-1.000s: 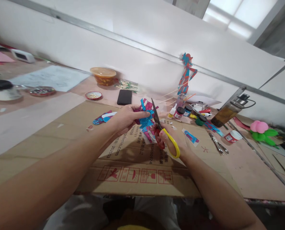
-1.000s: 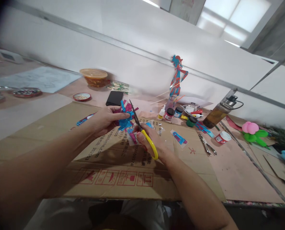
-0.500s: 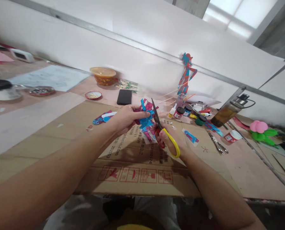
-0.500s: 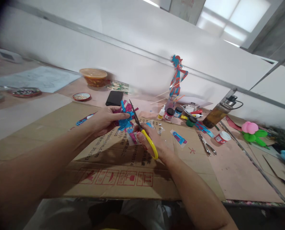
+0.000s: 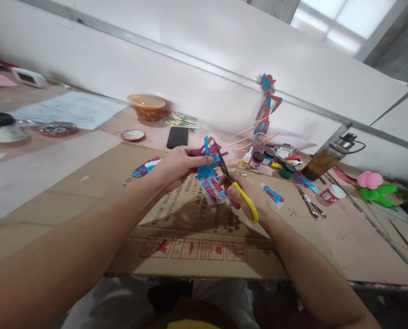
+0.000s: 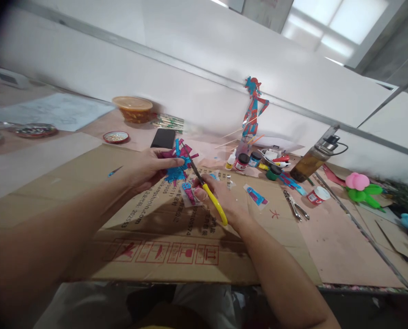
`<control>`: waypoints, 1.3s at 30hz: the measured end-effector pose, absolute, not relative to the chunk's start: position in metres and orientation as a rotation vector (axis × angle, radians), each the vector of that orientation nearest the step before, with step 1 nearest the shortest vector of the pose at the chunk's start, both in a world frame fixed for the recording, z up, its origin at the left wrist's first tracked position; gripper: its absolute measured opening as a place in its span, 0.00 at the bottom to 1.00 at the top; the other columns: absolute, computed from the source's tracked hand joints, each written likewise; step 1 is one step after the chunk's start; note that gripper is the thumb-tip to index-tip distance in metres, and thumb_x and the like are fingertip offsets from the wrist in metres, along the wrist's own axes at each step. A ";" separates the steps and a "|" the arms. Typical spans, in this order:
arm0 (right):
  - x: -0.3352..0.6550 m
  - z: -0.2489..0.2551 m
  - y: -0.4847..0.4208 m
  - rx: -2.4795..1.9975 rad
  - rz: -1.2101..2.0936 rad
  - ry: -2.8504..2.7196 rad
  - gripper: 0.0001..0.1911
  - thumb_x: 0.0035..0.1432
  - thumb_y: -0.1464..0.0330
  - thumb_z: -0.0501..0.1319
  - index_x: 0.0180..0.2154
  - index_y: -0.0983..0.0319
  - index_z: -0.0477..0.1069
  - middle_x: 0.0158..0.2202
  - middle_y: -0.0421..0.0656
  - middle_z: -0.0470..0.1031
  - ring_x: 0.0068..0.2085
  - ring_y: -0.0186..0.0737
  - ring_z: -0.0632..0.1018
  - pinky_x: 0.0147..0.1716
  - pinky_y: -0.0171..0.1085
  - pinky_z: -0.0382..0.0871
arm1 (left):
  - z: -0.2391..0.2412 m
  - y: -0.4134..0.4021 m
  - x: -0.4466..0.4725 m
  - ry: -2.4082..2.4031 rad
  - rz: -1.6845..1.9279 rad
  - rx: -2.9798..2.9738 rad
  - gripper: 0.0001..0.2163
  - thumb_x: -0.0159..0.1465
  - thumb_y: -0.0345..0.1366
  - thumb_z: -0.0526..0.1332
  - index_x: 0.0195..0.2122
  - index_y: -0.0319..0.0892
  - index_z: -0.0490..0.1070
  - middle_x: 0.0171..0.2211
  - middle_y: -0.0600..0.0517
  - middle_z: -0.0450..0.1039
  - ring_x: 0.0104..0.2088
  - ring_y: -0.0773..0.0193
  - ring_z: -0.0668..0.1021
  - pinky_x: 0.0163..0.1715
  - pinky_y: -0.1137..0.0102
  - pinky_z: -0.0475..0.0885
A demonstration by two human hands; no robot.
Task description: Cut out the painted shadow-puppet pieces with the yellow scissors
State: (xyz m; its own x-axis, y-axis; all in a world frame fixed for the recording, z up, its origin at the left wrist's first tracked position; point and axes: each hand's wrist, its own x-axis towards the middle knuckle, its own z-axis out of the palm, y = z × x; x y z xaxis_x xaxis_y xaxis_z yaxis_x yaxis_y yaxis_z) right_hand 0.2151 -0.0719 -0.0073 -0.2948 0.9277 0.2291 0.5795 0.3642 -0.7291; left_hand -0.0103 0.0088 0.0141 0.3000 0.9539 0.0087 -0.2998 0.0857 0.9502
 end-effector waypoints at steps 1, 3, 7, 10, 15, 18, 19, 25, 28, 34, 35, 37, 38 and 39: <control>0.212 -0.006 -0.072 -1.303 0.728 -1.985 0.39 0.72 0.32 0.54 0.55 0.58 0.78 0.26 0.40 0.69 0.24 0.42 0.65 0.25 0.42 0.62 | 0.014 0.007 -0.008 0.785 1.119 1.033 0.13 0.43 0.33 0.86 0.27 0.46 0.85 0.31 0.48 0.87 0.32 0.57 0.84 0.32 0.67 0.80; 0.205 -0.003 -0.072 -1.292 0.751 -1.968 0.43 0.70 0.30 0.52 0.57 0.58 0.77 0.27 0.40 0.70 0.23 0.41 0.63 0.24 0.42 0.60 | 0.013 0.004 -0.004 0.787 1.158 0.957 0.13 0.44 0.32 0.86 0.27 0.45 0.84 0.31 0.49 0.87 0.32 0.59 0.84 0.32 0.68 0.80; 0.198 0.001 -0.072 -1.267 0.725 -1.938 0.44 0.67 0.28 0.53 0.55 0.58 0.77 0.30 0.42 0.74 0.23 0.39 0.63 0.23 0.42 0.59 | 0.015 -0.002 0.000 0.783 1.177 0.912 0.13 0.48 0.32 0.85 0.28 0.43 0.84 0.30 0.50 0.86 0.33 0.60 0.85 0.33 0.70 0.80; 0.197 0.002 -0.072 -1.253 0.753 -1.935 0.42 0.69 0.29 0.54 0.54 0.58 0.77 0.33 0.44 0.76 0.27 0.42 0.69 0.24 0.41 0.63 | 0.017 -0.003 -0.001 0.760 1.170 0.929 0.13 0.48 0.33 0.86 0.28 0.43 0.84 0.28 0.50 0.85 0.32 0.60 0.85 0.34 0.69 0.81; 0.197 0.005 -0.071 -1.225 0.732 -1.973 0.37 0.73 0.32 0.54 0.52 0.58 0.78 0.35 0.46 0.77 0.37 0.48 0.77 0.34 0.44 0.75 | 0.017 -0.001 -0.004 0.741 1.162 0.988 0.18 0.41 0.37 0.89 0.30 0.42 0.86 0.30 0.50 0.87 0.31 0.61 0.84 0.34 0.69 0.82; 0.198 0.005 -0.071 -1.241 0.744 -2.002 0.39 0.73 0.32 0.53 0.54 0.58 0.78 0.36 0.47 0.78 0.38 0.49 0.77 0.36 0.44 0.76 | 0.017 0.000 -0.005 0.746 1.149 1.006 0.17 0.41 0.38 0.88 0.29 0.42 0.87 0.29 0.49 0.87 0.31 0.60 0.84 0.34 0.69 0.81; 0.198 0.003 -0.070 -1.245 0.746 -2.005 0.39 0.73 0.32 0.52 0.55 0.58 0.78 0.36 0.48 0.78 0.37 0.49 0.77 0.35 0.44 0.75 | 0.018 0.000 -0.005 0.753 1.140 1.009 0.16 0.41 0.38 0.88 0.28 0.43 0.87 0.29 0.49 0.86 0.31 0.60 0.84 0.34 0.69 0.81; 0.207 -0.003 -0.069 -1.322 0.719 -2.072 0.41 0.73 0.30 0.48 0.51 0.58 0.77 0.28 0.42 0.71 0.29 0.45 0.71 0.31 0.43 0.69 | 0.018 0.001 -0.007 0.748 1.125 1.062 0.15 0.42 0.38 0.87 0.27 0.44 0.86 0.29 0.49 0.87 0.31 0.59 0.82 0.33 0.68 0.80; 0.209 -0.003 -0.070 -1.306 0.663 -2.110 0.39 0.74 0.32 0.49 0.45 0.58 0.76 0.26 0.40 0.69 0.30 0.45 0.73 0.35 0.43 0.71 | 0.017 0.003 -0.008 0.733 1.129 1.087 0.17 0.39 0.39 0.88 0.27 0.44 0.86 0.29 0.49 0.86 0.30 0.61 0.81 0.33 0.69 0.78; 0.211 -0.004 -0.072 -1.290 0.702 -2.080 0.35 0.75 0.34 0.51 0.46 0.58 0.74 0.26 0.38 0.68 0.30 0.44 0.74 0.37 0.43 0.72 | 0.014 0.005 -0.010 0.749 1.161 1.162 0.17 0.41 0.41 0.88 0.28 0.44 0.86 0.29 0.50 0.86 0.32 0.60 0.81 0.34 0.68 0.78; 0.211 -0.004 -0.072 -1.306 0.703 -2.077 0.35 0.75 0.34 0.51 0.47 0.58 0.74 0.25 0.37 0.67 0.29 0.44 0.73 0.37 0.44 0.72 | 0.014 0.006 -0.010 0.752 1.165 1.181 0.16 0.42 0.41 0.88 0.28 0.44 0.86 0.30 0.50 0.86 0.32 0.59 0.81 0.35 0.68 0.78; 0.212 -0.004 -0.072 -1.324 0.705 -2.070 0.36 0.74 0.33 0.51 0.48 0.59 0.73 0.24 0.36 0.67 0.26 0.42 0.70 0.35 0.44 0.72 | 0.012 0.008 -0.012 0.753 1.170 1.212 0.15 0.45 0.42 0.87 0.29 0.45 0.87 0.32 0.49 0.87 0.33 0.59 0.82 0.36 0.67 0.78; 0.212 -0.003 -0.072 -1.323 0.708 -2.071 0.36 0.74 0.33 0.52 0.48 0.59 0.73 0.24 0.36 0.67 0.26 0.42 0.69 0.35 0.44 0.72 | 0.011 0.009 -0.012 0.749 1.169 1.228 0.14 0.47 0.42 0.86 0.29 0.45 0.87 0.33 0.49 0.87 0.33 0.59 0.82 0.37 0.67 0.78; 0.211 -0.002 -0.072 -1.315 0.713 -2.076 0.35 0.74 0.33 0.52 0.48 0.58 0.73 0.24 0.36 0.67 0.26 0.42 0.70 0.35 0.43 0.72 | 0.009 0.010 -0.013 0.744 1.169 1.244 0.13 0.49 0.42 0.85 0.30 0.45 0.87 0.34 0.49 0.87 0.34 0.59 0.82 0.38 0.67 0.79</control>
